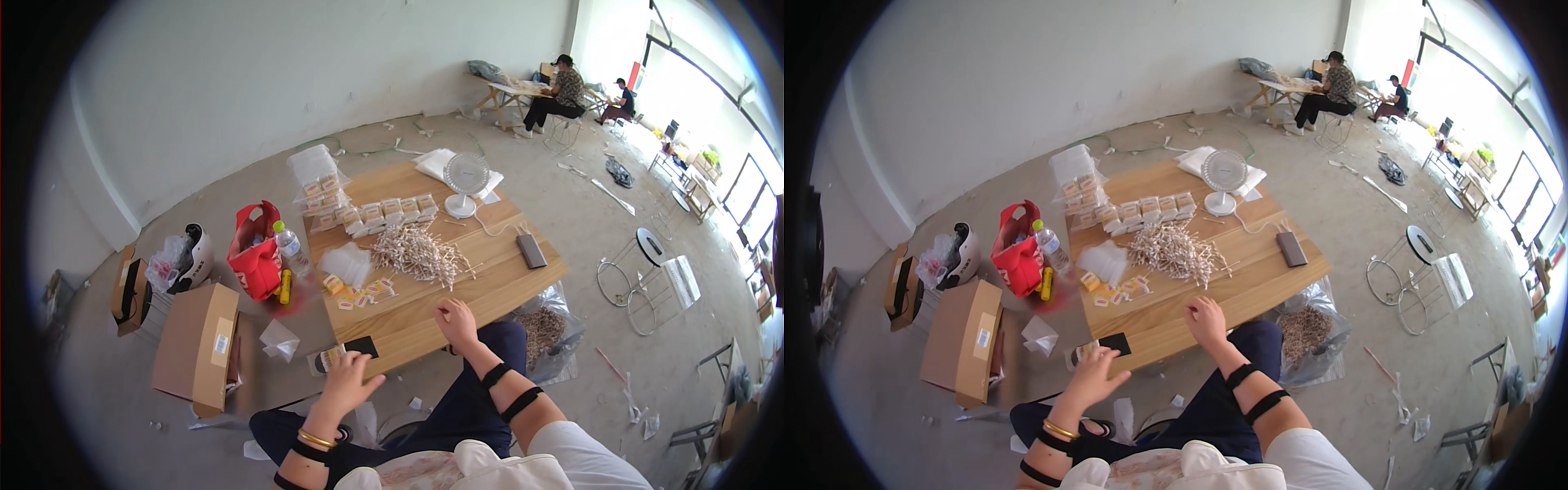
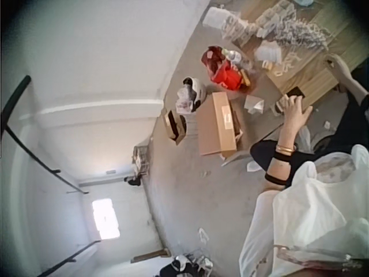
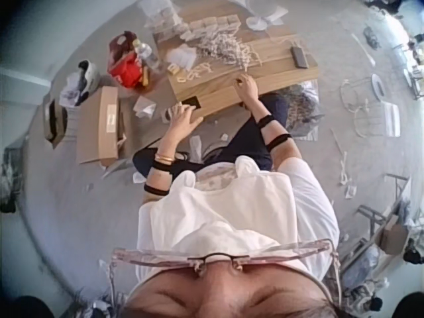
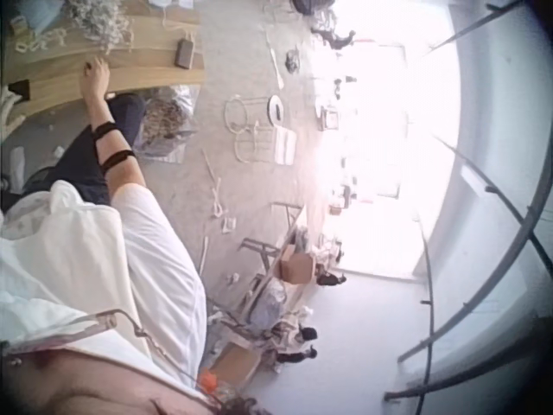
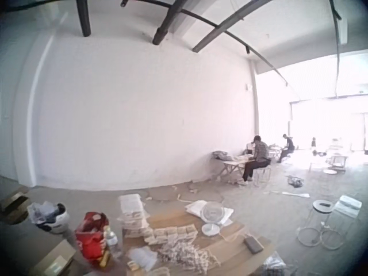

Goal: The person gathers cotton swabs from a pile, aligns them into a row on the table, and places the row into a small plastic bag. After sealing the bag, the person sets it aside and begins the process again.

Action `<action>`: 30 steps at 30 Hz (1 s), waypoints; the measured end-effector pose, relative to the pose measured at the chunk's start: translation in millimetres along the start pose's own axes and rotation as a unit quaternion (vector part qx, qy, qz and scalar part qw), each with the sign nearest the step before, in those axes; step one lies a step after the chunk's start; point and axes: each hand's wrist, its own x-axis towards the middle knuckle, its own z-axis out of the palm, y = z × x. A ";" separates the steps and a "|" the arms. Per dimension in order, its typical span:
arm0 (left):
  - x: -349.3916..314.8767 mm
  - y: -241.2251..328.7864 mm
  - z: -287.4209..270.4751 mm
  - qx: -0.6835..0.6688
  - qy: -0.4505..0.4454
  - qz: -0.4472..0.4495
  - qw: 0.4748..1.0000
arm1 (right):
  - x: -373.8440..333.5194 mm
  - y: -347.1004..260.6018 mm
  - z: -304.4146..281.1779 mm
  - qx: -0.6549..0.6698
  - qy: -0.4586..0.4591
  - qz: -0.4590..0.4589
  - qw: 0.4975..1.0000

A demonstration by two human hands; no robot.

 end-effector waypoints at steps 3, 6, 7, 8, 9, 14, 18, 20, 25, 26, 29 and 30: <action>9.1 0.5 29.5 -0.041 -0.076 -0.011 0.996 | 33.1 -14.6 32.0 0.027 -0.023 -0.004 0.999; 15.5 0.6 48.2 -0.027 -0.098 0.023 0.995 | 66.3 -21.0 62.4 0.022 -0.059 -0.031 0.998; 18.9 2.5 50.9 -0.057 -0.119 0.009 0.991 | 75.2 -20.6 72.1 0.022 -0.065 -0.027 0.997; 21.5 2.7 55.0 -0.060 -0.121 0.004 0.991 | 85.3 -19.4 82.9 0.012 -0.087 -0.048 0.995; 23.2 2.8 58.6 -0.073 -0.104 0.007 0.992 | 92.7 -18.2 93.0 0.002 -0.108 -0.068 0.992; 33.3 0.0 57.4 -0.151 -0.064 0.003 0.986 | 111.2 -14.7 137.9 -0.033 -0.142 -0.119 0.982; 40.0 -3.6 49.4 -0.171 -0.041 -0.009 0.984 | 124.6 -14.7 155.0 -0.062 -0.165 -0.130 0.976; 43.7 -3.2 47.2 -0.190 -0.036 -0.011 0.981 | 132.3 -15.5 159.7 -0.060 -0.179 -0.141 0.972; 53.0 -0.9 51.8 -0.230 -0.021 0.008 0.973 | 139.3 -6.5 156.3 -0.064 -0.194 -0.168 0.964; 53.7 -0.2 52.0 -0.232 -0.022 0.006 0.972 | 139.6 -5.4 153.7 -0.068 -0.190 -0.185 0.962; 54.4 1.9 52.5 -0.247 -0.027 0.010 0.968 | 135.8 0.1 143.8 -0.073 -0.172 -0.206 0.961; 54.6 1.7 54.1 -0.249 -0.028 0.010 0.968 | 133.9 3.4 141.2 -0.072 -0.156 -0.211 0.962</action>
